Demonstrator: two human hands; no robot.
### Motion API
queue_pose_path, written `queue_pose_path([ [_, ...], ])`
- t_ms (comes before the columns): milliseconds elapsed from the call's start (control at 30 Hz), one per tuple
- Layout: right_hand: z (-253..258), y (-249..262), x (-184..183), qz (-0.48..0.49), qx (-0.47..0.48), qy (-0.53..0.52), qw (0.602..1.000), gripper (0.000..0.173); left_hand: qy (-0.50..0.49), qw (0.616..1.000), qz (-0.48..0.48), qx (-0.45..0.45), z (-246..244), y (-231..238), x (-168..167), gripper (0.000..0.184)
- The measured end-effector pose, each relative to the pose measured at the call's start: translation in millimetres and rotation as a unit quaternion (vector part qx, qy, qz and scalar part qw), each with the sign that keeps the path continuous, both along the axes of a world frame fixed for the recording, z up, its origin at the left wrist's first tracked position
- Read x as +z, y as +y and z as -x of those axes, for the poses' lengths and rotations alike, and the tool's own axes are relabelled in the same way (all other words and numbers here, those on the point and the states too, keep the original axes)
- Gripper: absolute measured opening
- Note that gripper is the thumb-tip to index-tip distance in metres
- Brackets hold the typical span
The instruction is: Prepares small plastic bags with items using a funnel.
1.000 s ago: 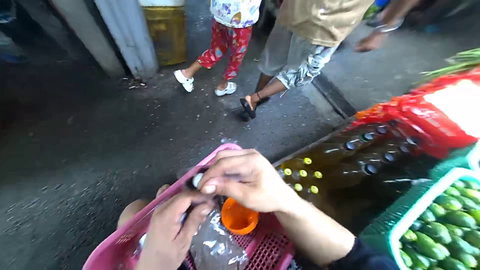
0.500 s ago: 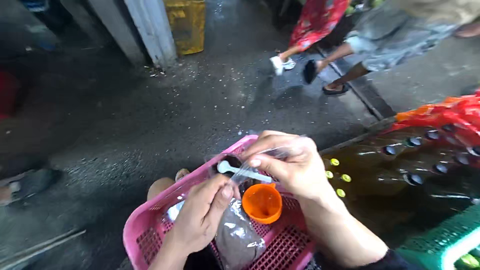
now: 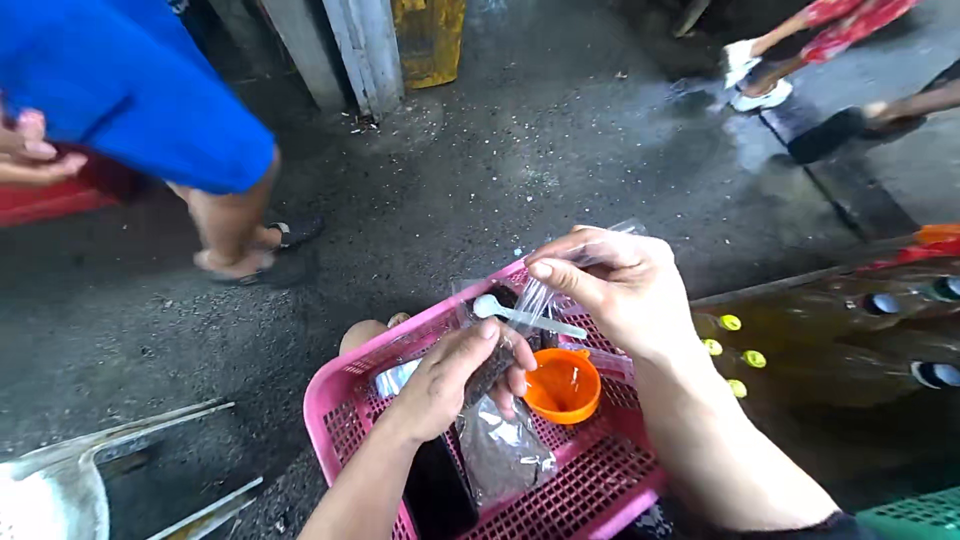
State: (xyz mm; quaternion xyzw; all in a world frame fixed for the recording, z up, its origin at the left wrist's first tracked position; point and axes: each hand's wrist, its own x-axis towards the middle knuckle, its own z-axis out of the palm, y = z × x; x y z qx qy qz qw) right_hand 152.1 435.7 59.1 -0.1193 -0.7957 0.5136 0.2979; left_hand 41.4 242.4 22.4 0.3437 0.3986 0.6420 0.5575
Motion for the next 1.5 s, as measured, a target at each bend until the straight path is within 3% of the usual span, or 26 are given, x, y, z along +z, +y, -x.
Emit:
queue_pose_path([
  [200, 0, 4, -1, 0.034, -0.013, 0.020, 0.999, 0.008, 0.062, 0.997, 0.037, -0.012, 7, -6, 3, 0.037],
  [333, 1, 10, -2, 0.111, 0.082, 0.070, 0.988, 0.012, 0.205, 0.976, 0.060, 0.032, 26, -21, 20, 0.028],
  [500, 1, 17, 0, 0.099, 0.189, 0.037, 0.976, 0.011, 0.385, 0.909, 0.153, 0.052, 47, -44, 51, 0.024],
  [633, 6, 13, -1, 0.061, 0.176, -0.041, 0.982, 0.011, 0.513, 0.824, 0.234, 0.058, 56, -61, 80, 0.025],
  [767, 13, 14, 0, 0.103, 0.205, -0.065, 0.971, 0.012, 0.602, 0.749, 0.275, 0.040, 61, -67, 111, 0.022],
  [833, 15, 16, -2, 0.081, 0.210, -0.067, 0.972, 0.006, 0.626, 0.718, 0.303, 0.017, 63, -67, 126, 0.022],
  [1000, 22, 18, -11, -0.143, 0.152, -0.140, 0.968, 0.007, 0.661, 0.641, 0.386, -0.062, 64, -45, 151, 0.021],
  [1167, 26, 20, -6, -0.168, 0.142, -0.252, 0.942, 0.006, 0.697, 0.558, 0.431, -0.129, 54, -6, 163, 0.021],
  [1300, 25, 18, -4, -0.169, 0.130, -0.284, 0.935, 0.006, 0.710, 0.532, 0.434, -0.153, 51, 11, 176, 0.021],
  [1500, 25, 18, -5, -0.195, 0.157, -0.304, 0.919, 0.008, 0.724, 0.524, 0.419, -0.163, 51, 17, 180, 0.023],
])
